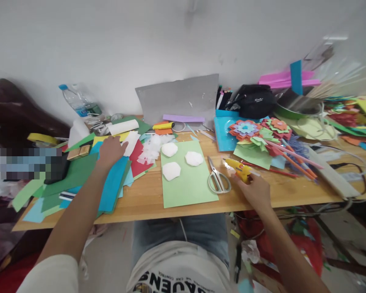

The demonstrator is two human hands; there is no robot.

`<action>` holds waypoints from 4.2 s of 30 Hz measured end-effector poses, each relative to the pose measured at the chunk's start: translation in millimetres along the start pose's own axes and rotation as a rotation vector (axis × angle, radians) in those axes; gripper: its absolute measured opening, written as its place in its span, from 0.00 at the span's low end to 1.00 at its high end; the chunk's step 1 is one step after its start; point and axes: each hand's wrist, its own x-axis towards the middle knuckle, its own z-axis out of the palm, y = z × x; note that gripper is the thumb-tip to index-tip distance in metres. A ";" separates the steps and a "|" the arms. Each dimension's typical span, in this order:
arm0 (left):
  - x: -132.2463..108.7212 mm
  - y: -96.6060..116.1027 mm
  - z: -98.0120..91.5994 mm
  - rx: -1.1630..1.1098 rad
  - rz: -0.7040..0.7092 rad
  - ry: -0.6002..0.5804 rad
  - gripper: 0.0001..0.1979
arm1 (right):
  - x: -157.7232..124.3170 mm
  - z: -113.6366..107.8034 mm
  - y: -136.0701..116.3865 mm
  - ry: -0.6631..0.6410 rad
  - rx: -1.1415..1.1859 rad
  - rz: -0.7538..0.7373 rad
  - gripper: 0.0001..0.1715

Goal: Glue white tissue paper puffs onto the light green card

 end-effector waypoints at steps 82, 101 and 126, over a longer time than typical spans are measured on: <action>-227.0 341.7 38.0 -0.349 0.906 -0.111 0.24 | -54.4 -11.3 -3.3 0.184 0.769 0.207 0.25; -276.2 175.7 38.0 -0.275 0.709 0.079 0.25 | -75.4 -20.0 -66.0 -0.531 0.558 0.017 0.23; -288.9 178.5 67.5 -0.356 0.643 0.227 0.29 | -68.8 -8.5 -80.0 -0.389 0.194 -0.142 0.32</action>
